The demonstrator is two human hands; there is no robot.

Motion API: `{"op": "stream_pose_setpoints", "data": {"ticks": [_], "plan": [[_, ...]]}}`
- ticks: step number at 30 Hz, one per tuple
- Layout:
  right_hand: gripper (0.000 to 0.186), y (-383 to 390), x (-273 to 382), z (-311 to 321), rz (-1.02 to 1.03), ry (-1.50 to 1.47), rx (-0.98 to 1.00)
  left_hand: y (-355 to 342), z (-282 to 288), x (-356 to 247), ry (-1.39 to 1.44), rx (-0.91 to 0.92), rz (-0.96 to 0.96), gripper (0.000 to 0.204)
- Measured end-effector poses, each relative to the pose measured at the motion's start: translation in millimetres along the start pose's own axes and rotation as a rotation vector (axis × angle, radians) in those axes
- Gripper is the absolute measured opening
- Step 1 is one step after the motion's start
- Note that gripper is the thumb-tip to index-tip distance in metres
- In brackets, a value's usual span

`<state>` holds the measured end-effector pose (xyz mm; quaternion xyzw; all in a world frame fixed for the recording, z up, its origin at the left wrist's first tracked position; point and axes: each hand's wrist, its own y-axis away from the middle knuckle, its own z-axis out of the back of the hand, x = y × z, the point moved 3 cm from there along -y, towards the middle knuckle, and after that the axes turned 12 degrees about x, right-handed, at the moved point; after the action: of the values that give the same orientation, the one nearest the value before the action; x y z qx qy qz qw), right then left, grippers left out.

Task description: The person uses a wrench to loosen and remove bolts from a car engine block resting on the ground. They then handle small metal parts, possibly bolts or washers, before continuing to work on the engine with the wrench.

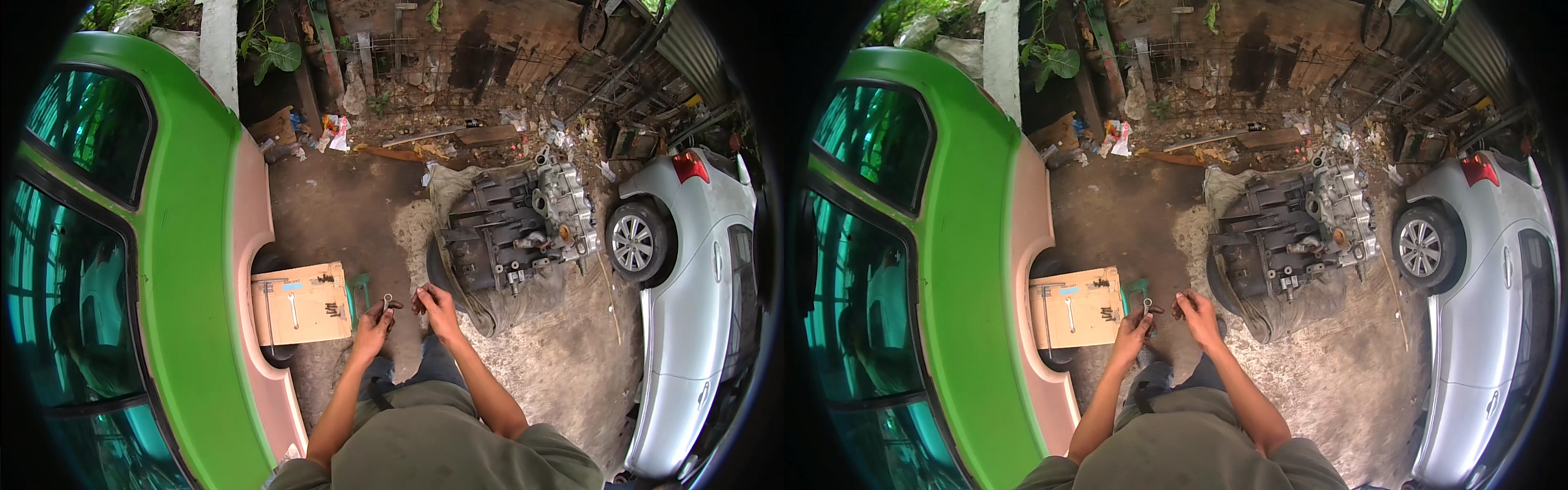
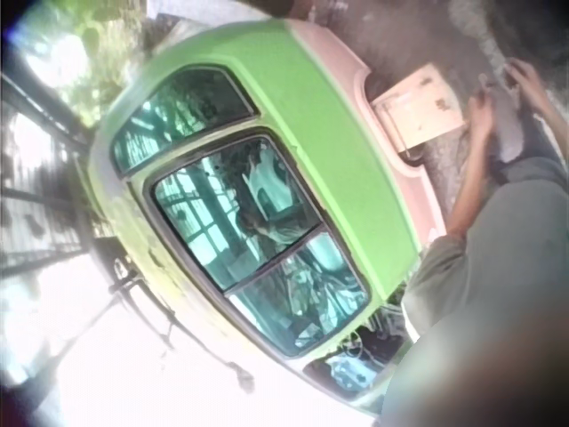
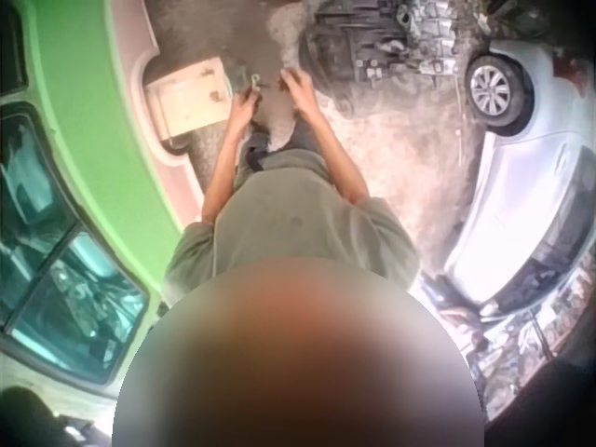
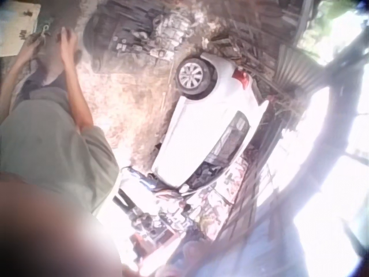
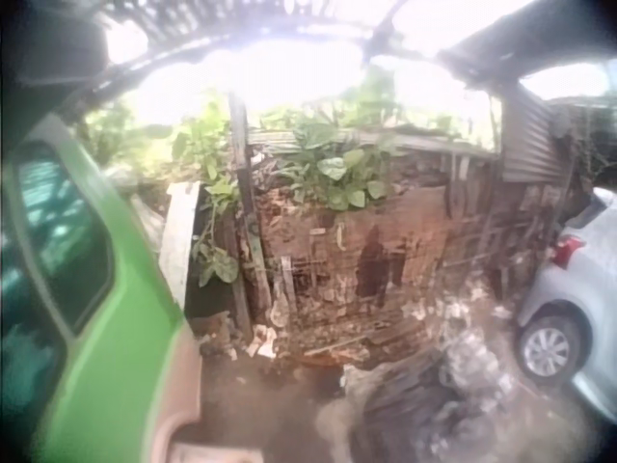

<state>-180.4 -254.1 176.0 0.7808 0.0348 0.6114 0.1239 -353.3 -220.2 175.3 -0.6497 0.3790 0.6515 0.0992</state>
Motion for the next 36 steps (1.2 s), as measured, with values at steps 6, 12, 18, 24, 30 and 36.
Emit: {"op": "stream_pose_setpoints", "data": {"ticks": [6, 12, 18, 24, 30, 36], "plan": [[0.027, -9.3, 22.5, 81.2, -0.051, 0.011, -0.004, -48.7, -50.1, -32.0, 0.238, -0.016, -0.070, 0.033], [0.029, -15.7, 48.6, 148.4, -0.008, -0.021, -0.091, -85.8, -95.2, -47.3, 0.310, -0.014, -0.088, 0.029], [0.026, -49.8, 64.0, 186.6, -0.007, -0.048, -0.152, -131.5, -101.9, -75.1, 0.282, -0.098, -0.001, 0.024], [0.028, -118.6, 59.1, 228.6, 0.004, -0.034, -0.218, -197.1, -90.3, -99.1, 0.418, -0.059, 0.008, 0.031], [0.025, -214.8, 65.8, 291.5, 0.077, 0.452, -0.475, -310.1, -59.5, -73.2, 0.521, 0.153, 0.032, 0.036], [0.031, -296.7, 49.3, 332.9, -0.079, 0.660, -0.501, -438.0, -46.5, -33.1, 0.532, 0.215, 0.326, 0.046]]}}
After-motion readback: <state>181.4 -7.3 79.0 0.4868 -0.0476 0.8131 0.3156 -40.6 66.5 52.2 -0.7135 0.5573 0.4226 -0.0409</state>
